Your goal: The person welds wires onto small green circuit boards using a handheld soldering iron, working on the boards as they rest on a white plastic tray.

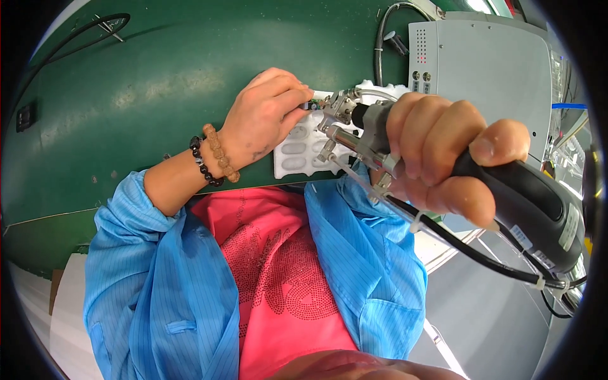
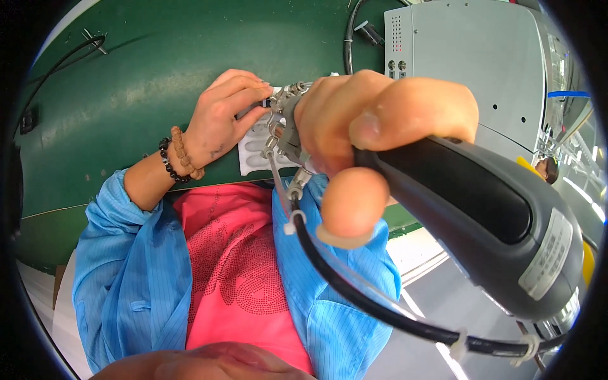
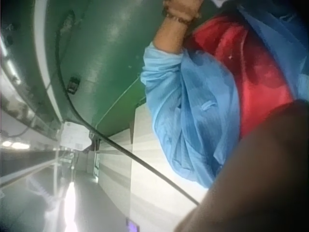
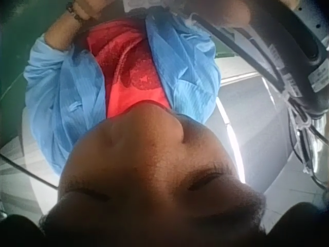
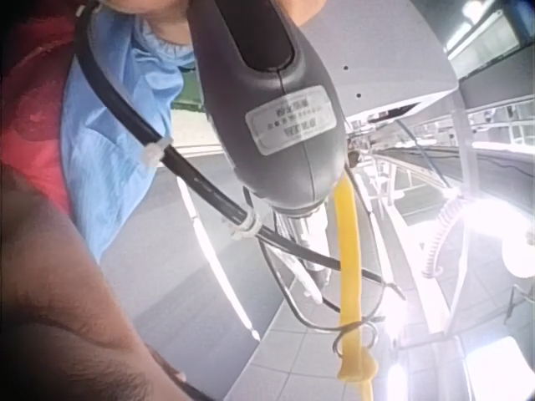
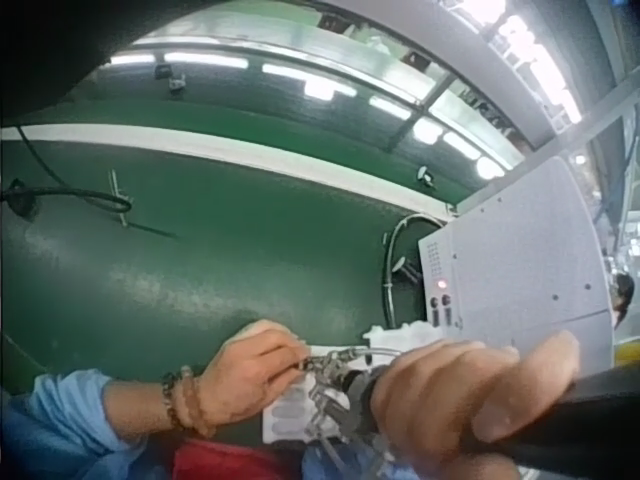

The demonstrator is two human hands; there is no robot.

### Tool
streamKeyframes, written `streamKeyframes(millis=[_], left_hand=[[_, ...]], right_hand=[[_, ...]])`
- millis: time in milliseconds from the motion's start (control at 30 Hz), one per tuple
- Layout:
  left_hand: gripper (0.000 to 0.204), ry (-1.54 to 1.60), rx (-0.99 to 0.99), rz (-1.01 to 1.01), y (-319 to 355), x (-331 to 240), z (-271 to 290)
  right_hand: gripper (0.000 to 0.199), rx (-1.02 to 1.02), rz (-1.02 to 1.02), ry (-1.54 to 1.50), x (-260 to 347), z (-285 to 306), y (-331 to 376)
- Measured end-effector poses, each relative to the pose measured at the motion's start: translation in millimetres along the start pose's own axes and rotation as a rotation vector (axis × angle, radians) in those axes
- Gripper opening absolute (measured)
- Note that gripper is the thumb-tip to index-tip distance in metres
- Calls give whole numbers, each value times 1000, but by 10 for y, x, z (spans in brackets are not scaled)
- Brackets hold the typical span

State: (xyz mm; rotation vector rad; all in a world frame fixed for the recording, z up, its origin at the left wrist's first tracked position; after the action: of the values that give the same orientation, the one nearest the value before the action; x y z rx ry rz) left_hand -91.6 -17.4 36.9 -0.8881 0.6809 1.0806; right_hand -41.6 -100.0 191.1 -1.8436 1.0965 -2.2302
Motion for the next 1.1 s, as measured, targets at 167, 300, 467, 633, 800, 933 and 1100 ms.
streamKeyframes(millis=[167,300,467,633,800,933,1100], left_hand=[[29,36,3,8,23,6,75],[28,48,5,2,15,14,81],[26,19,24,70,36,86,68],[25,181,-15,225,-229,108,234],[48,67,-390,209,-1065,571,1077],[59,-356,-391,157,-976,366,948],[27,-172,87,-267,-247,-365,49]], right_hand=[[43,17,-2,0,-22,-83,-91],[47,-92,133,-73,271,152,22],[47,-160,357,-59,688,312,398],[44,-78,295,-30,764,265,438],[40,-97,293,-88,635,250,418],[40,-190,382,-85,596,322,498],[43,-194,325,-104,502,280,432]])
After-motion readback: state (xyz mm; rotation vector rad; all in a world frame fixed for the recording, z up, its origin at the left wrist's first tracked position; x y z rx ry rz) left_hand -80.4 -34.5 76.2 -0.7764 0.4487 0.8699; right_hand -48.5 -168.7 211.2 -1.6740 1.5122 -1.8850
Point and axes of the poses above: each hand's wrist, its own y-axis away from the middle knuckle, its own z-axis out of the back of the hand, x = y × z, the point moved 9 cm from there along -y, towards the middle knuckle, and after that the axes turned 12 degrees about x, right-handed, at the moved point
